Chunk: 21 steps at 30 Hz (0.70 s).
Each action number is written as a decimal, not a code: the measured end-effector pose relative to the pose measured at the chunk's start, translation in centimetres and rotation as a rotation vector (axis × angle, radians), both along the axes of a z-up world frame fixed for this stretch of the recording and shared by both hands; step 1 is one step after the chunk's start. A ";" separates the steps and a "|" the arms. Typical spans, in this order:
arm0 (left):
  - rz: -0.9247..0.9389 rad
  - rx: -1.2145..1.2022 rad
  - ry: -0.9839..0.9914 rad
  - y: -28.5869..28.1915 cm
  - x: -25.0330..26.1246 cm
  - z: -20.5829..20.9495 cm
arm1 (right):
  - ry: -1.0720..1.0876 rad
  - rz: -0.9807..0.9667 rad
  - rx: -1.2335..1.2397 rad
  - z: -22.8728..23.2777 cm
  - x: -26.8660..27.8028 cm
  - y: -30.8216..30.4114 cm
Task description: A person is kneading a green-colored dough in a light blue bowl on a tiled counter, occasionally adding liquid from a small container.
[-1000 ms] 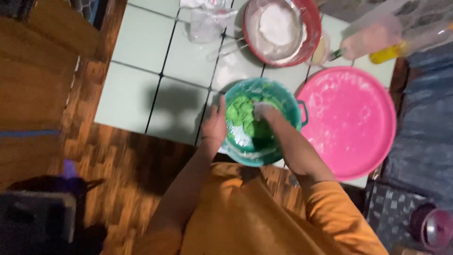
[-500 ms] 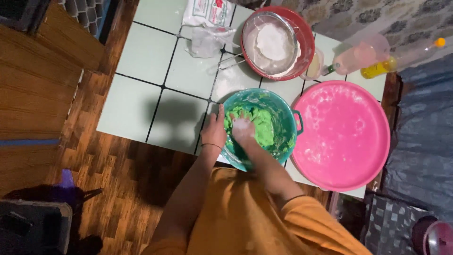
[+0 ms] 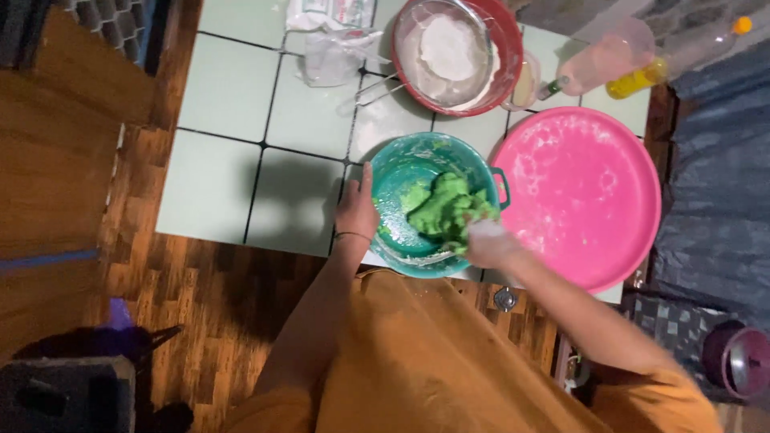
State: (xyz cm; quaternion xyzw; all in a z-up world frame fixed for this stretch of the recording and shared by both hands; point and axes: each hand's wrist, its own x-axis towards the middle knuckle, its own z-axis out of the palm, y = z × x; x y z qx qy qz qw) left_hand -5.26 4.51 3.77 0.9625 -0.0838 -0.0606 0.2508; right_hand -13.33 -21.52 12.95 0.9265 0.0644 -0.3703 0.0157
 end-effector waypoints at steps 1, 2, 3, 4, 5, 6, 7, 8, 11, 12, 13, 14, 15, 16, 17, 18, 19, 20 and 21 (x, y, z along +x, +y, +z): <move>-0.014 0.041 -0.033 0.2 -0.1 0.1 | -0.506 0.123 -0.068 0.0 -0.5 1.9; -0.027 0.082 -0.066 0.4 -0.1 0.2 | -1.011 0.244 -0.142 0.0 -0.9 3.9; -0.024 0.082 -0.066 0.5 0.0 0.7 | -1.012 0.246 -0.141 -1.3 -0.1 4.2; -0.079 0.208 -0.108 0.7 0.0 1.1 | -1.151 0.299 -0.156 -2.6 0.7 4.7; -0.131 0.340 -0.141 1.2 -0.4 1.6 | -1.284 0.351 -0.160 -3.8 1.2 5.4; -0.127 0.347 -0.132 1.2 -0.8 1.0 | -1.279 0.352 -0.149 -8.2 0.9 5.1; -0.040 0.191 -0.094 0.8 -0.6 0.2 | -1.014 0.177 -0.149 -12.6 1.1 4.5; 0.046 0.034 -0.056 0.4 -0.4 -0.5 | -0.743 0.010 -0.147 -17.0 1.2 3.8; 0.069 0.046 -0.079 0.0 0.1 -0.9 | -0.555 -0.048 -0.120 -21.0 4.7 4.1; 0.077 0.045 -0.081 -0.3 -0.2 -1.0 | -0.557 -0.040 -0.119 -18.5 5.5 5.1; 0.072 0.022 -0.089 -0.2 -0.1 -1.1 | -0.754 -0.096 -0.076 -16.1 6.9 6.4; 0.068 -0.002 -0.098 -0.1 -0.1 -1.3 | -0.949 -0.153 -0.027 -13.6 8.1 7.8; 0.073 0.003 -0.085 -0.1 0.4 -0.8 | -0.935 -0.149 -0.021 -20.8 8.0 6.3; 0.081 0.004 -0.124 -0.1 0.7 -0.4 | -1.068 -0.023 -0.218 -27.7 8.3 4.9; 0.074 -0.002 -0.157 -0.4 0.5 0.0 | -1.186 0.100 -0.430 -35.0 9.1 3.6; 0.065 -0.003 -0.139 0.0 -1.4 -1.0 | -1.166 0.097 -0.435 -31.2 6.1 5.3; 0.077 0.077 -0.171 -0.1 -1.0 -1.9 | -1.108 0.082 -0.230 -27.1 6.4 6.5; 0.090 0.157 -0.203 -0.3 -0.5 -2.7 | -1.042 0.070 -0.027 -23.0 6.7 7.7; 0.079 0.157 -0.191 0.0 -0.7 -2.0 | -1.029 0.061 -0.031 -18.0 5.9 6.5</move>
